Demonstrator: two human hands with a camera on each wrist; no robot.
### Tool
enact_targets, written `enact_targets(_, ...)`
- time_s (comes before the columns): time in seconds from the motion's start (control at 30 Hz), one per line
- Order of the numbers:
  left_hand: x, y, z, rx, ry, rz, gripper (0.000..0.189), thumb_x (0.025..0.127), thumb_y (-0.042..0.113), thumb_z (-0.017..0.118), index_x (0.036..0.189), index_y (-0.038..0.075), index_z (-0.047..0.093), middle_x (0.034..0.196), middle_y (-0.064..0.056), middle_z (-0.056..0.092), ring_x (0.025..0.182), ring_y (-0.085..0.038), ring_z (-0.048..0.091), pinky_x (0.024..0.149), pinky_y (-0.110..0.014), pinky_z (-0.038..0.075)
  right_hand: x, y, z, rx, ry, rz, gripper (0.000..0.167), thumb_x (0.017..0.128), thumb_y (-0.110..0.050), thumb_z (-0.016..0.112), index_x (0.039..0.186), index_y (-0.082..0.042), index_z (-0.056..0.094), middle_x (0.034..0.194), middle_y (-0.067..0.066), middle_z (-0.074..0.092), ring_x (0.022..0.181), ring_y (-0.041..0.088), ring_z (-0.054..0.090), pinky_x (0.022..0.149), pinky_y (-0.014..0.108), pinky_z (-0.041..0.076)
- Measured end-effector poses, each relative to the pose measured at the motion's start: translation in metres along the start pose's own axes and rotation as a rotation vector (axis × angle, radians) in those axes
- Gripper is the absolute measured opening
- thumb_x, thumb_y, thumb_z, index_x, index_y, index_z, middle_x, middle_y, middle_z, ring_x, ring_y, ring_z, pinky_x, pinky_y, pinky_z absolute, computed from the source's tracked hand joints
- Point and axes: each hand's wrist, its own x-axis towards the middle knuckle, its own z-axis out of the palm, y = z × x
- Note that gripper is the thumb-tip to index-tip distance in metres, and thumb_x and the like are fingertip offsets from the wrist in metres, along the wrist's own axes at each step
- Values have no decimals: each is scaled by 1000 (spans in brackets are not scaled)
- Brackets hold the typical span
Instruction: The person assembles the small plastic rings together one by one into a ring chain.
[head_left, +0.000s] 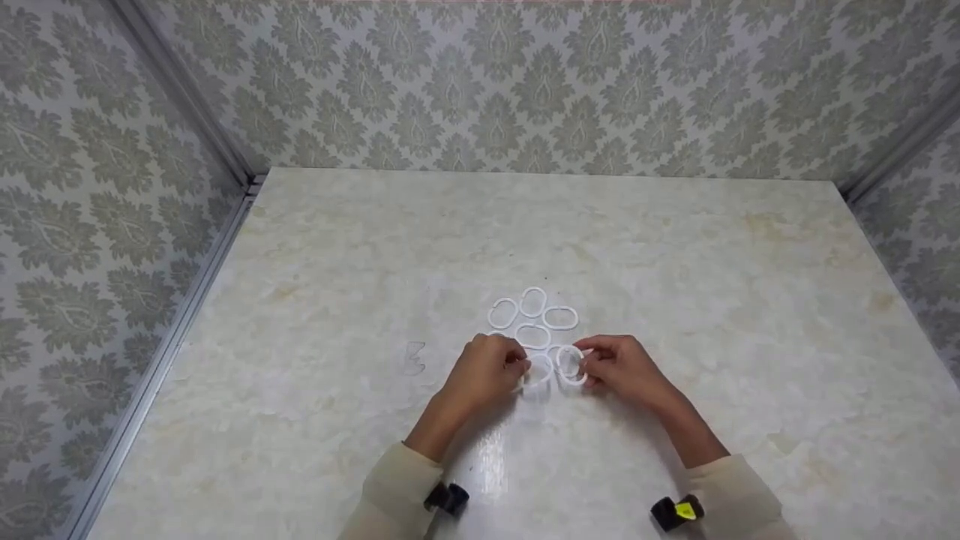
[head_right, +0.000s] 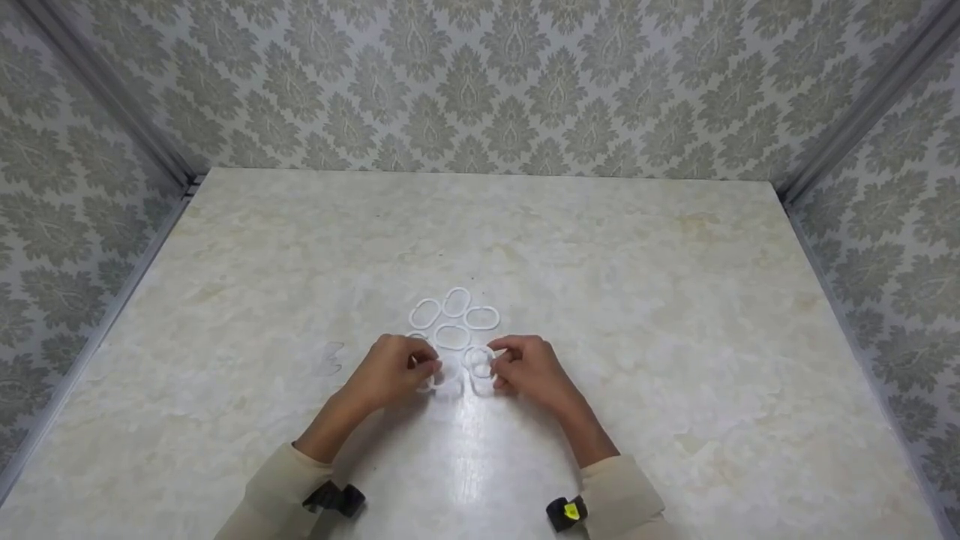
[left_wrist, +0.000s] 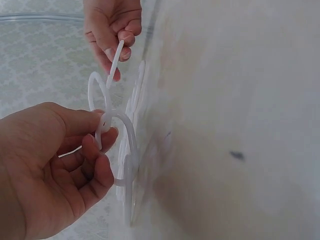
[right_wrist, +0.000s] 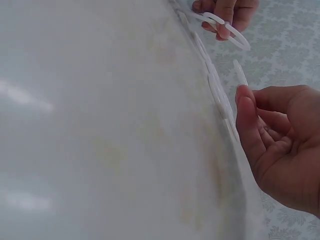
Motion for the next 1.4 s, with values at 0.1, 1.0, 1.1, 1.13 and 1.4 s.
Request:
enact_targets(0.1, 0, 0, 0, 11, 19, 4, 12, 90, 8, 70, 82, 7, 79, 75, -1, 76, 68, -7, 58, 66, -26, 50, 0, -1, 5, 36, -21, 24, 37, 94, 0, 59, 128, 14, 59, 74, -4, 67, 62, 4, 64, 62, 20, 56)
enact_targets(1.0, 3, 4, 1, 27, 65, -49, 9, 89, 7, 72, 84, 5, 79, 77, -5, 76, 70, -11, 62, 66, -27, 53, 1, 4, 24, 341, -101, 153, 44, 94, -6, 60, 133, 12, 54, 75, -7, 70, 65, 3, 66, 66, 18, 57)
enact_targets(1.1, 3, 4, 1, 30, 53, -42, 9, 90, 7, 72, 84, 5, 80, 78, -4, 77, 70, -10, 62, 67, -27, 53, 1, 3, 21, 335, -101, 125, 44, 94, -5, 58, 134, 13, 53, 77, -7, 70, 66, 3, 65, 65, 18, 56)
enact_targets(1.13, 3, 4, 1, 30, 49, -40, 9, 90, 7, 72, 84, 5, 80, 77, -4, 77, 70, -10, 62, 67, -27, 53, 1, 3, 20, 329, -100, 112, 44, 94, -4, 57, 134, 14, 53, 78, -7, 70, 67, 2, 65, 65, 18, 56)
enact_targets(1.4, 3, 4, -1, 71, -27, -48, 8, 90, 9, 74, 86, 7, 81, 77, -3, 76, 69, -8, 56, 66, -25, 49, 2, -2, 11, 207, -104, 25, 37, 96, -1, 58, 127, 20, 56, 80, -10, 70, 69, 0, 62, 61, 17, 53)
